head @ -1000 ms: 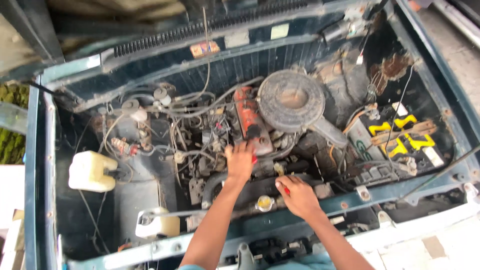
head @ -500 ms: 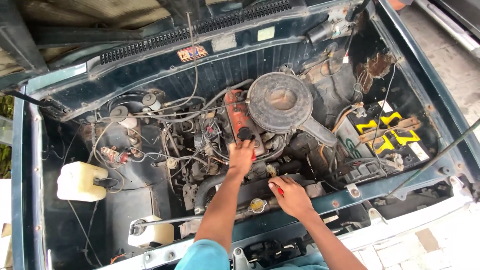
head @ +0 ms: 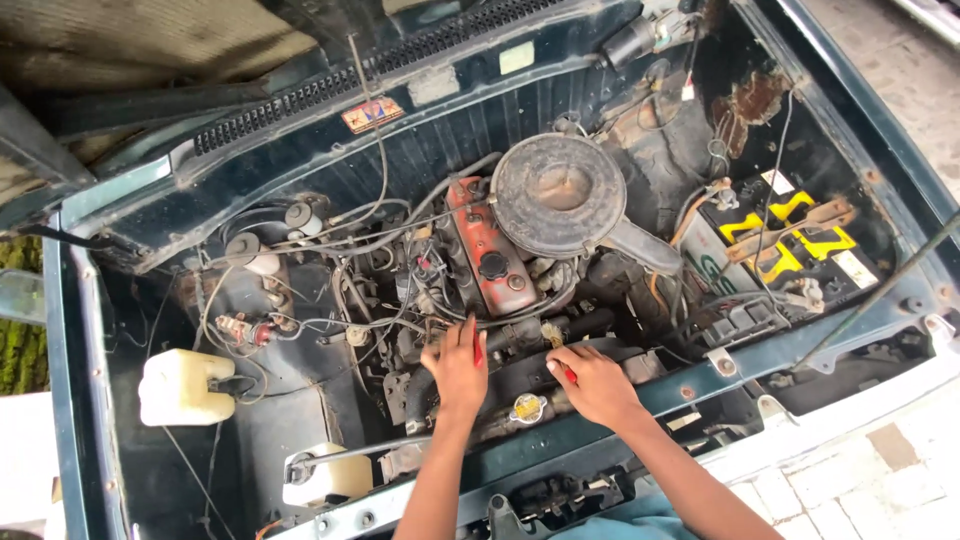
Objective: The person uses a red-handled brush to scrub the top of a car engine, focusing on the air filter housing and surrounding components. The camera is shaky throughout the process.
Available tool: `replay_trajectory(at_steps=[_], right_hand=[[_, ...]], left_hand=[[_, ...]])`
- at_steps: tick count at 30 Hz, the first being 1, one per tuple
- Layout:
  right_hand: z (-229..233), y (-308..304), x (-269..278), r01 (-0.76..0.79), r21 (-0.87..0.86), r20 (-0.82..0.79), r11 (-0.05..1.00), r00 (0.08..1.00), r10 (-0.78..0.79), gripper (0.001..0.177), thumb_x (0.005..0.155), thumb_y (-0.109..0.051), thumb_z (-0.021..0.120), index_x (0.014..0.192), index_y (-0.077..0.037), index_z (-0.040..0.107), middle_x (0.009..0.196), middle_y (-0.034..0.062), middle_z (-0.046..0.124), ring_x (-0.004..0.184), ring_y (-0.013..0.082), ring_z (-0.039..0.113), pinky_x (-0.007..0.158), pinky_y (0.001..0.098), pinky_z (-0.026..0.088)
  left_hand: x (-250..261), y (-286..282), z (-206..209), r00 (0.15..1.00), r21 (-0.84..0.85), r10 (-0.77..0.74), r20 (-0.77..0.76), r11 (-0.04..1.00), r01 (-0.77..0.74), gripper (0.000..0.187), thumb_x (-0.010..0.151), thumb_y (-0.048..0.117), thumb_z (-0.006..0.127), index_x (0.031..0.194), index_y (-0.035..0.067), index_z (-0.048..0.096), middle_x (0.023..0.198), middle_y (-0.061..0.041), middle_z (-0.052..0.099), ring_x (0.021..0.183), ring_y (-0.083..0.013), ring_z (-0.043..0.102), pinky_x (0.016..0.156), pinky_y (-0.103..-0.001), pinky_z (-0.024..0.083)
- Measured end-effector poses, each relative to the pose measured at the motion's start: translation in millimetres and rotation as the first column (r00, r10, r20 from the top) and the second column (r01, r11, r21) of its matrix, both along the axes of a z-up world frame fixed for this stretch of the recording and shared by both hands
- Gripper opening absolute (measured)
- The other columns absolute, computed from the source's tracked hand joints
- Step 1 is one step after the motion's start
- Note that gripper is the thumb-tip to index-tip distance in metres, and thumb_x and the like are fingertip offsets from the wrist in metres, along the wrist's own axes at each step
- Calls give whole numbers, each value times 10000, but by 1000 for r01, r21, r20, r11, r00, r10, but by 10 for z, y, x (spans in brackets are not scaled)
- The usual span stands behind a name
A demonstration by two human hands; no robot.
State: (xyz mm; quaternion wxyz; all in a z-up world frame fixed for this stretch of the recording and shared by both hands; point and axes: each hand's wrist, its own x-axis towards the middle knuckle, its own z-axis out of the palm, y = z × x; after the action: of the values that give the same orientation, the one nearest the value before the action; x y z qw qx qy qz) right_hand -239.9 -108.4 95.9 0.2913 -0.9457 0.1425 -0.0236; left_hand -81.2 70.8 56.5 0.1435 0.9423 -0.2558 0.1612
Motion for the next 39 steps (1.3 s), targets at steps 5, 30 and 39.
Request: replay_trajectory(at_steps=[5, 30, 39], right_hand=[[86, -2, 27, 20, 88, -50, 996, 999, -15, 285, 1059, -383, 461, 1214, -261, 667, 1150, 36, 706, 1085, 266, 693, 867, 458, 592], [79, -180, 1372, 83, 300, -227, 950, 974, -13, 436, 988, -544, 447, 1238, -355, 749, 1327, -131, 717, 1196, 181, 672, 953, 368, 516], [226, -471, 1409, 247, 208, -259, 946, 947, -191, 365, 1035, -306, 459, 1300, -353, 706, 547, 7, 544, 442, 186, 410, 459, 338, 327]], left_hand=[[-446, 223, 257, 990, -227, -38, -138, 974, 5, 342, 1056, 330, 536, 1329, 157, 647, 1180, -27, 658, 981, -177, 630, 939, -426, 306], [-869, 516, 162, 955, -156, -4, -297, 987, -44, 376, 1016, 371, 523, 1353, 223, 599, 1295, 44, 613, 1060, -176, 603, 964, -459, 312], [-836, 487, 134, 982, -161, -36, -184, 987, 6, 352, 1022, 367, 516, 1308, 195, 627, 1112, 7, 643, 962, -211, 592, 905, -442, 301]])
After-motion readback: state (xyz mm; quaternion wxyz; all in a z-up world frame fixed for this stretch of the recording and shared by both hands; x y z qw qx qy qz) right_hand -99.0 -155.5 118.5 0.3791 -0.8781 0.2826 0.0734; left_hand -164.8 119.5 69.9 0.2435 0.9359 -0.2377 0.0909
